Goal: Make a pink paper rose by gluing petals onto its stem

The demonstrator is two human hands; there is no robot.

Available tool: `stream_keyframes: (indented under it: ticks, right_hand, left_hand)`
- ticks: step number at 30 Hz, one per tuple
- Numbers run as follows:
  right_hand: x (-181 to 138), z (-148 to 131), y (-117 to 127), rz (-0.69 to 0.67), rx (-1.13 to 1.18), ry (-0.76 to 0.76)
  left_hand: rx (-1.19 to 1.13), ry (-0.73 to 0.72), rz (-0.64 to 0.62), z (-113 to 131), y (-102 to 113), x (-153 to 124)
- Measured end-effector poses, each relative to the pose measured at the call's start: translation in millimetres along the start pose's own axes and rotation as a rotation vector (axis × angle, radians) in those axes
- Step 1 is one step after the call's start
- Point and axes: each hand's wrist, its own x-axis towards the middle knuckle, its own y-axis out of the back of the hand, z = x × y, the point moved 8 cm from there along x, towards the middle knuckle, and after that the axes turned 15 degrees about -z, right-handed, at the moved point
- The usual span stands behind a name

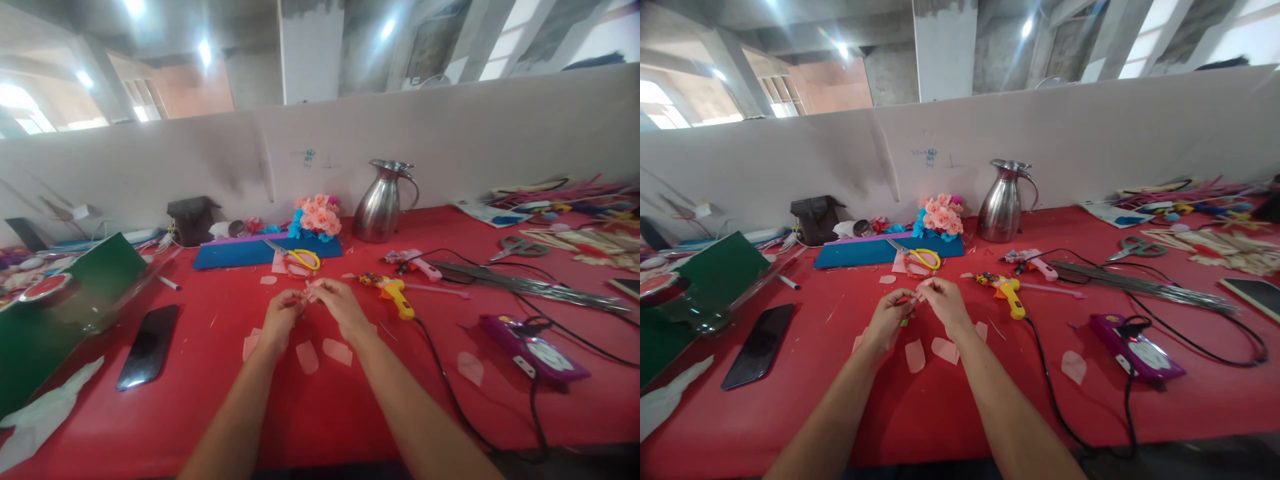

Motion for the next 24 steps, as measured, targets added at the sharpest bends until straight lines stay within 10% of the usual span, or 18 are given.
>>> stream_keyframes:
  ticks: [24]
  right_hand:
    - [-1.9,-5.8,-7.5,-0.079,0.077,0.033]
  left_hand:
    - [-0.209,0.050,-0.067,5.7,-6.5,-2.2]
